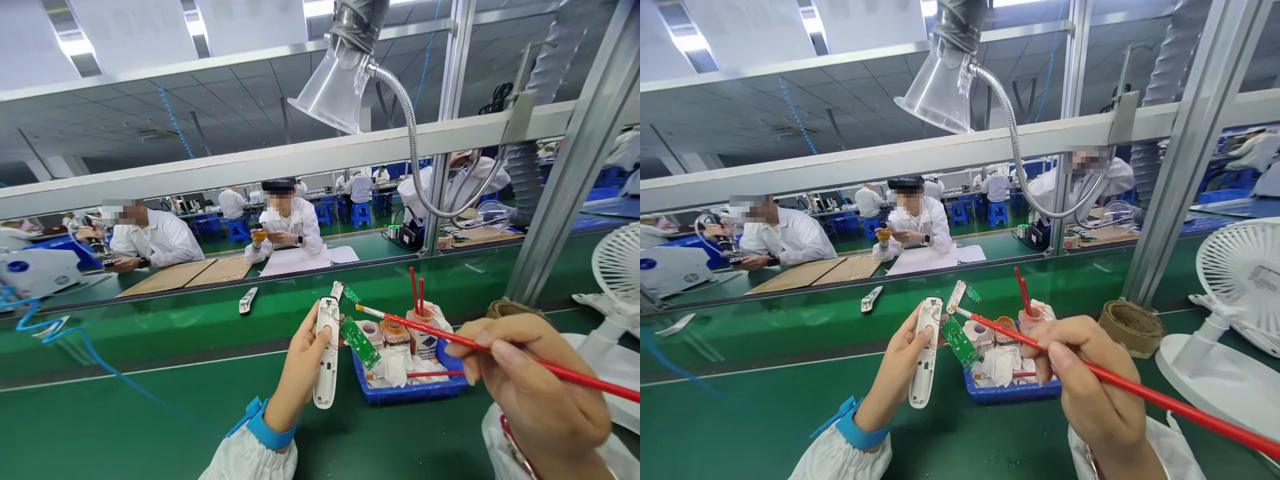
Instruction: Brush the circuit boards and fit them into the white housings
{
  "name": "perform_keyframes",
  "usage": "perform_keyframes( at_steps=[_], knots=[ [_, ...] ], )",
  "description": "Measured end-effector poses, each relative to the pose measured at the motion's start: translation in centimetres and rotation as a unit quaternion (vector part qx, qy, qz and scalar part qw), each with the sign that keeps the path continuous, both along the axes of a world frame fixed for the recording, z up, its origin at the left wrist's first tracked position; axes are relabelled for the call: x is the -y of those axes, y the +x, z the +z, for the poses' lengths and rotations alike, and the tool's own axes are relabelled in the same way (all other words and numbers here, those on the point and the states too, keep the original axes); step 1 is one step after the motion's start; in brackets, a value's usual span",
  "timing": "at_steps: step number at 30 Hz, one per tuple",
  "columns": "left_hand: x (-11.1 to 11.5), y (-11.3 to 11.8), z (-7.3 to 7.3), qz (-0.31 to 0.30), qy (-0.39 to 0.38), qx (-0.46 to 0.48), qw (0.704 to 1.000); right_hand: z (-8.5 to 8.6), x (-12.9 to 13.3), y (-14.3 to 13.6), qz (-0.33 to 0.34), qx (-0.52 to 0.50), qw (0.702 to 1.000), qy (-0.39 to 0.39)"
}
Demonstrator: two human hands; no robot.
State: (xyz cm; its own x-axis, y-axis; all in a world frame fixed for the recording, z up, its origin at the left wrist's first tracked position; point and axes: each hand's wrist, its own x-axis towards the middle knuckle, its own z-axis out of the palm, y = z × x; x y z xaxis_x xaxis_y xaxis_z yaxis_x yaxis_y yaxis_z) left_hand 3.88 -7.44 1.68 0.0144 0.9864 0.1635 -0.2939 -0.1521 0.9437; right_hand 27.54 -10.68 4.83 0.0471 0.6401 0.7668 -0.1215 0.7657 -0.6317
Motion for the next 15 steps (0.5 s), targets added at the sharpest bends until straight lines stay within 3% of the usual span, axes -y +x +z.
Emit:
perform_keyframes(
  at_steps=[3,8,15],
  knots=[
    [0.1,0.1,0.2,0.001,-0.009,-0.006,1.0,-0.4,-0.9,-0.6,0.014,0.072,0.997,0.003],
    [0.1,0.0,0.3,0.005,-0.011,-0.007,1.0,-1.2,-1.9,-1.3,-0.021,0.189,0.982,0.019],
    [0.1,-0.1,0.3,0.003,-0.02,-0.007,1.0,-1.0,-1.5,-1.1,-0.035,0.184,0.982,0.038]
  ],
)
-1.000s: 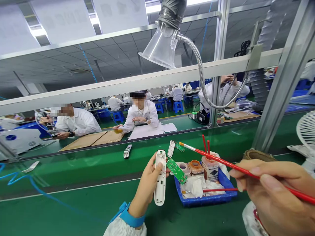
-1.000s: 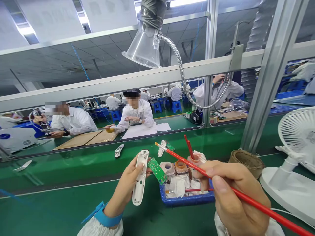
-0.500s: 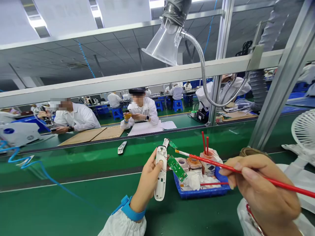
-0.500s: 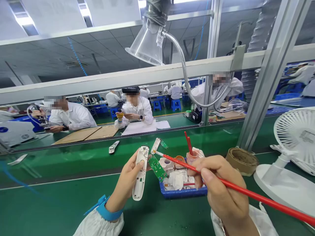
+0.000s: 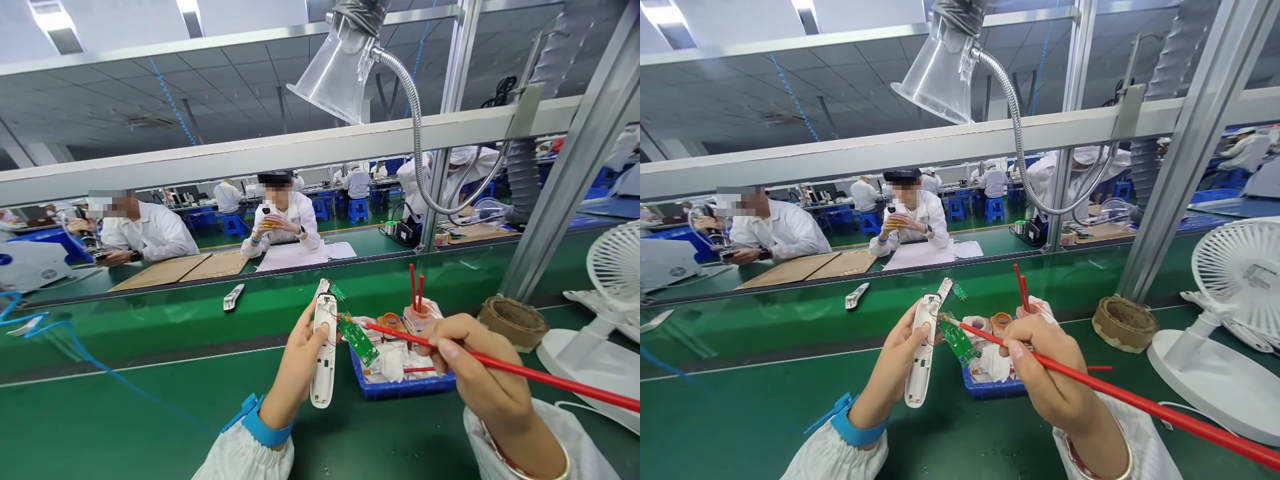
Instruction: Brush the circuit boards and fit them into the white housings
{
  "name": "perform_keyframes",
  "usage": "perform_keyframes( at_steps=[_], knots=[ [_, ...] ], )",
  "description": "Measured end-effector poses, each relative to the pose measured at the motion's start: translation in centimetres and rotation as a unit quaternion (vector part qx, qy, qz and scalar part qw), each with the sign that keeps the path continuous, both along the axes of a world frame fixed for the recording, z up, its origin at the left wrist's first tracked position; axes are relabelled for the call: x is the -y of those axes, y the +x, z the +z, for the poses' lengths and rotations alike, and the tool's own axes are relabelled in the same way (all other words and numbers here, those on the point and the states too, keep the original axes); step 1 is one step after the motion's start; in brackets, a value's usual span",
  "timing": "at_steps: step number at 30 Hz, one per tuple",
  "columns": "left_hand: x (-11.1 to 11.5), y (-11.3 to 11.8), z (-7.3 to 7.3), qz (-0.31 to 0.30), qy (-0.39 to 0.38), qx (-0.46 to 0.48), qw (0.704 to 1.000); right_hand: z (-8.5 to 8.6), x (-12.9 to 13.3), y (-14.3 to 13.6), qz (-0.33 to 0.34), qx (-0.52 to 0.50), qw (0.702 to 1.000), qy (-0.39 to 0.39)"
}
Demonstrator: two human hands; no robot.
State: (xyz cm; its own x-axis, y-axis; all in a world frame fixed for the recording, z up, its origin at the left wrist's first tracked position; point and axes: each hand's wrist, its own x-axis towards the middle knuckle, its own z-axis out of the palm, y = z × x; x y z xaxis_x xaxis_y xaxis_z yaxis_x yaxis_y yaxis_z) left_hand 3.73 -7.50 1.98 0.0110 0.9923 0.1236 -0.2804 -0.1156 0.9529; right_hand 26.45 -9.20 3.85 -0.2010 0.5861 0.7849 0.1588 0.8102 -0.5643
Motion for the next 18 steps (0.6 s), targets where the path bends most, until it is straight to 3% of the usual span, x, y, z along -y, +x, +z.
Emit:
perform_keyframes(
  at_steps=[5,15,18],
  knots=[
    [0.0,-0.1,-0.1,-0.011,-0.005,-0.016,1.0,0.0,-0.4,-0.5,0.004,0.02,1.0,-0.005],
    [0.4,0.1,0.3,-0.005,-0.012,0.008,1.0,1.9,0.1,0.1,-0.076,0.126,0.985,0.092],
    [0.3,0.0,0.3,-0.005,-0.017,0.008,1.0,2.2,0.4,0.5,-0.087,0.111,0.983,0.117]
  ],
)
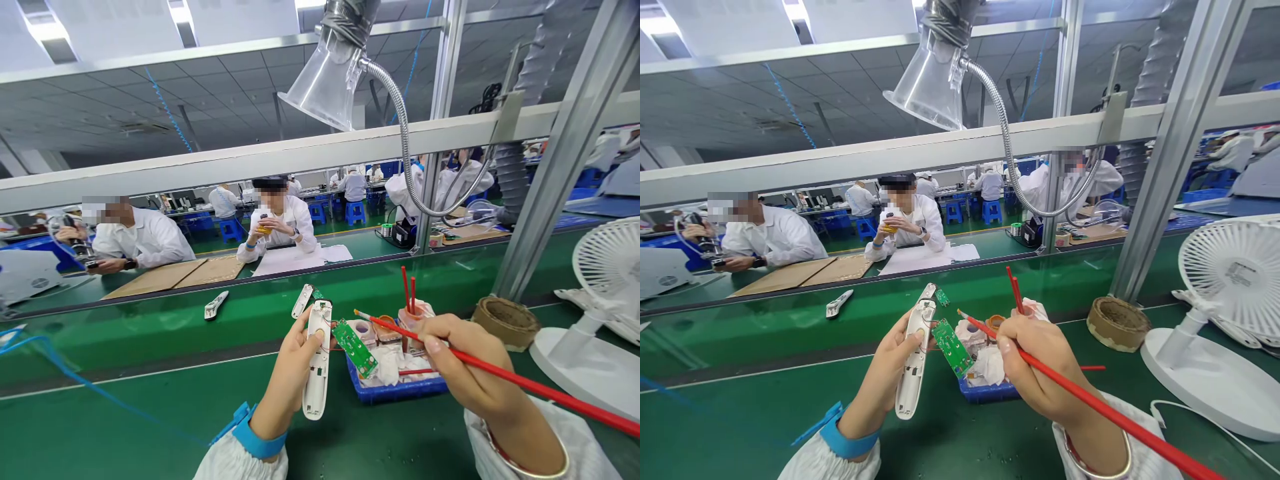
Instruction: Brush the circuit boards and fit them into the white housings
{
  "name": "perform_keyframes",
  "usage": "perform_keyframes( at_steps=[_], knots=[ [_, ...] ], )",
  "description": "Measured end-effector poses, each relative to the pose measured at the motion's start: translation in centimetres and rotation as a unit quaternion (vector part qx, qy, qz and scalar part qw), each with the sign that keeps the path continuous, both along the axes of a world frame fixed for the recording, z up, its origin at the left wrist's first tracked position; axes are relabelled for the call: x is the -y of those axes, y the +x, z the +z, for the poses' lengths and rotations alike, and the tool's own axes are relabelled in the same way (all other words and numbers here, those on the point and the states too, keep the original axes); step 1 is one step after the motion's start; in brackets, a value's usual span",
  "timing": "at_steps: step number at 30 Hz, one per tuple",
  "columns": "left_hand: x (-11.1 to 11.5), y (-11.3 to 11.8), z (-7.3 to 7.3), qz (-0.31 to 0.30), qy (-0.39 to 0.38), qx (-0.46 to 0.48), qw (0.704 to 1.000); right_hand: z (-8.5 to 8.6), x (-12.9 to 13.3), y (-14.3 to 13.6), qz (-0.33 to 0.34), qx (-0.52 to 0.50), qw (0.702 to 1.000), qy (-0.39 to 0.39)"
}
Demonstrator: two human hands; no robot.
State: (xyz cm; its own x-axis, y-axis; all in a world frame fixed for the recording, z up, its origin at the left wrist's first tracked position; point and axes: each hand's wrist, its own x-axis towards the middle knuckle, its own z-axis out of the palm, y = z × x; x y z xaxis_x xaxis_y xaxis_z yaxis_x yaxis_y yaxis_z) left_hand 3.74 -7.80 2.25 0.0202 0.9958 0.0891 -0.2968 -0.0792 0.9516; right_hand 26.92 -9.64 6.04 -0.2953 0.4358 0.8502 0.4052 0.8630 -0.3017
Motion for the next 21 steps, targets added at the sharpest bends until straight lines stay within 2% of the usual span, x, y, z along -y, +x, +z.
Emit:
perform_keyframes(
  at_steps=[3,7,11,17,21],
  knots=[
    [-0.09,0.01,0.07,0.001,-0.005,0.001,1.0,-0.14,0.31,0.12,0.053,-0.012,0.999,-0.006],
    [-0.04,0.03,0.15,-0.003,-0.002,0.01,1.0,-0.54,0.14,-0.38,0.117,0.035,0.992,-0.021],
    [0.03,-0.06,0.23,-0.001,0.002,0.017,1.0,-0.75,-0.44,-0.79,0.099,0.058,0.993,-0.02],
    [-0.05,-0.06,0.21,0.008,-0.003,0.017,1.0,-0.23,-0.07,-0.14,0.013,0.063,0.998,0.01],
    [-0.15,-0.11,0.09,0.008,-0.013,0.015,1.0,-0.15,0.25,-0.26,0.073,0.036,0.997,-0.013]
  ],
)
